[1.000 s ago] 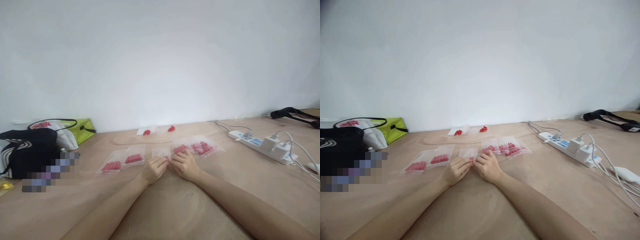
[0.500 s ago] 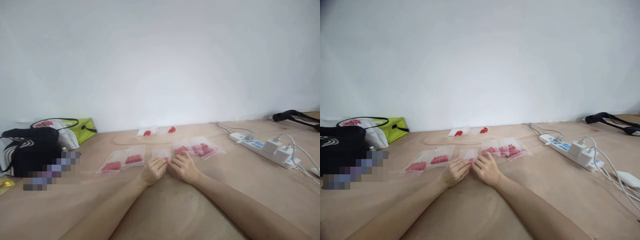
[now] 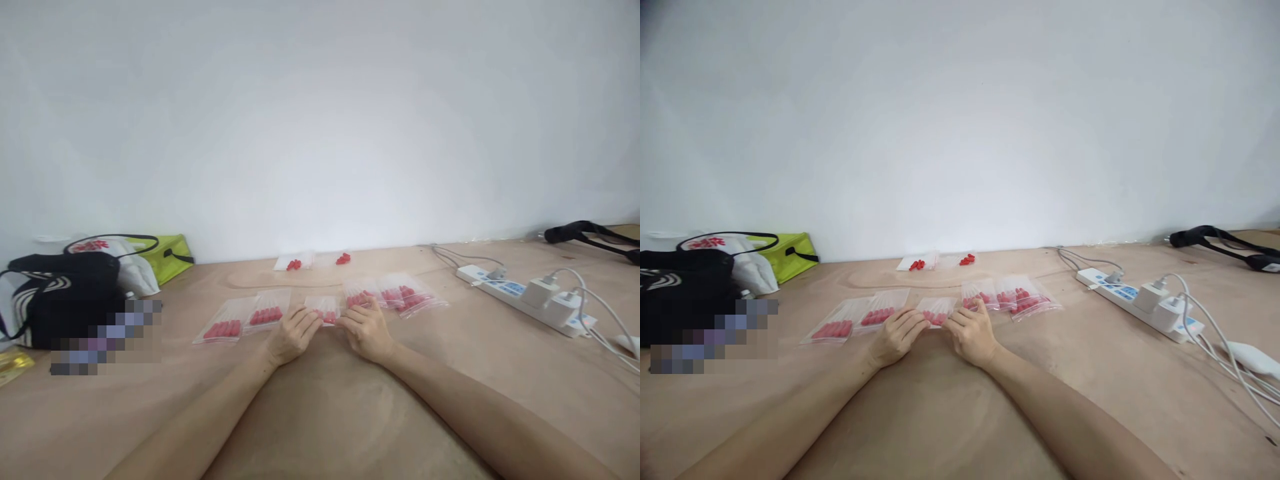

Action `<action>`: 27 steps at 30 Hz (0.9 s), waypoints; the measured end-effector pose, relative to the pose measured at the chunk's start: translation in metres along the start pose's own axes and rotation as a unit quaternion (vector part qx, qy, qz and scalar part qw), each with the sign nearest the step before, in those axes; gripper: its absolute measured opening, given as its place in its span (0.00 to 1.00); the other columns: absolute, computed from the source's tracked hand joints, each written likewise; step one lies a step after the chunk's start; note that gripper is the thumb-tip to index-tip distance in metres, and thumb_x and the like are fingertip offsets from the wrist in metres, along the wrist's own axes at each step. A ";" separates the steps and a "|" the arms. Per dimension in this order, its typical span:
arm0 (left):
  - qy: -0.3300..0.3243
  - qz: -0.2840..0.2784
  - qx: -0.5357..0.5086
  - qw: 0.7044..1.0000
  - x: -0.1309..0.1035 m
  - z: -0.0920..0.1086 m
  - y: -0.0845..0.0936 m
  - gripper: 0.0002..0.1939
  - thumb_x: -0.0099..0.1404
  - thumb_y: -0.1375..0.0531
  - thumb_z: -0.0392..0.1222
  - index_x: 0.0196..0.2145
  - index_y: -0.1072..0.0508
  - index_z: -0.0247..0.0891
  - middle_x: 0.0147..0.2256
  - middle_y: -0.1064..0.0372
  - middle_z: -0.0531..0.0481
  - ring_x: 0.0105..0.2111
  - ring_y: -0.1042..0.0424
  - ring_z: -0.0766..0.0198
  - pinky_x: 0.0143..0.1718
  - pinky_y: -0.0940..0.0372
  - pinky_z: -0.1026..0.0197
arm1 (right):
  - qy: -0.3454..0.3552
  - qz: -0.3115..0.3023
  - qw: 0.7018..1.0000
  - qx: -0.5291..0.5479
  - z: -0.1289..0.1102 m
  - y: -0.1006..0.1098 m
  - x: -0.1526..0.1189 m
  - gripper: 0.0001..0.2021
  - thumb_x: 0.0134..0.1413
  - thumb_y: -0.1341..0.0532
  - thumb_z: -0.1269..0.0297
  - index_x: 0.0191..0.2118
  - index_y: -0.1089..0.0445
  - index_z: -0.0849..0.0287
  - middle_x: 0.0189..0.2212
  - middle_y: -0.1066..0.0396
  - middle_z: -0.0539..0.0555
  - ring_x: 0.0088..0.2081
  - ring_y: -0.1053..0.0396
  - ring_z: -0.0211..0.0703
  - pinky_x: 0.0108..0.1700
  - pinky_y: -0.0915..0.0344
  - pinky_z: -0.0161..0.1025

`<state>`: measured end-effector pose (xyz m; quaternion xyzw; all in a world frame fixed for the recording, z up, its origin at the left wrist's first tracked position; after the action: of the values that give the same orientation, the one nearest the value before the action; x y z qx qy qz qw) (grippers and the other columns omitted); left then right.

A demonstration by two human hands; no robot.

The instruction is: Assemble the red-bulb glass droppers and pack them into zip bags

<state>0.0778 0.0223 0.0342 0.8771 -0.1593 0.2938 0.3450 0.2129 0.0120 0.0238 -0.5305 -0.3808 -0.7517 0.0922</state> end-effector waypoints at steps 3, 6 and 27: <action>0.016 -0.015 0.009 1.000 -0.001 -0.004 0.001 0.13 0.64 0.55 0.27 0.29 0.33 0.32 0.26 0.31 0.47 0.28 0.32 0.64 0.36 0.36 0.58 | -0.003 -0.001 1.000 0.000 0.000 0.000 0.000 0.09 0.46 0.49 0.77 0.26 0.34 0.60 0.18 0.35 0.47 0.24 0.42 0.35 0.40 0.53 0.42; 0.031 -0.037 0.011 0.999 -0.004 -0.008 0.000 0.15 0.65 0.56 0.28 0.25 0.34 0.33 0.22 0.34 0.49 0.25 0.34 0.65 0.32 0.37 0.59 | -0.003 -0.006 1.000 -0.003 0.001 0.001 0.000 0.09 0.46 0.49 0.77 0.25 0.34 0.59 0.18 0.35 0.47 0.24 0.42 0.35 0.42 0.53 0.43; 0.689 -0.094 -0.476 0.538 -0.041 -0.014 -0.025 0.19 0.62 0.51 0.52 0.45 0.40 0.37 0.22 0.36 0.55 0.17 0.33 0.66 0.20 0.38 0.65 | -0.085 -0.106 0.991 0.015 0.023 -0.003 -0.018 0.09 0.44 0.52 0.80 0.25 0.42 0.59 0.19 0.36 0.46 0.23 0.40 0.35 0.46 0.53 0.41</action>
<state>0.0523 0.0537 0.0040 0.1205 0.0943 0.6547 0.7402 0.2361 0.0245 0.0101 -0.5474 -0.4525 -0.7038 -0.0128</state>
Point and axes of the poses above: each hand's wrist, its own x-axis towards the middle knuckle, its own y-axis out of the back of the hand, z = x × y, the point moved 5 cm from there along x, towards the middle knuckle
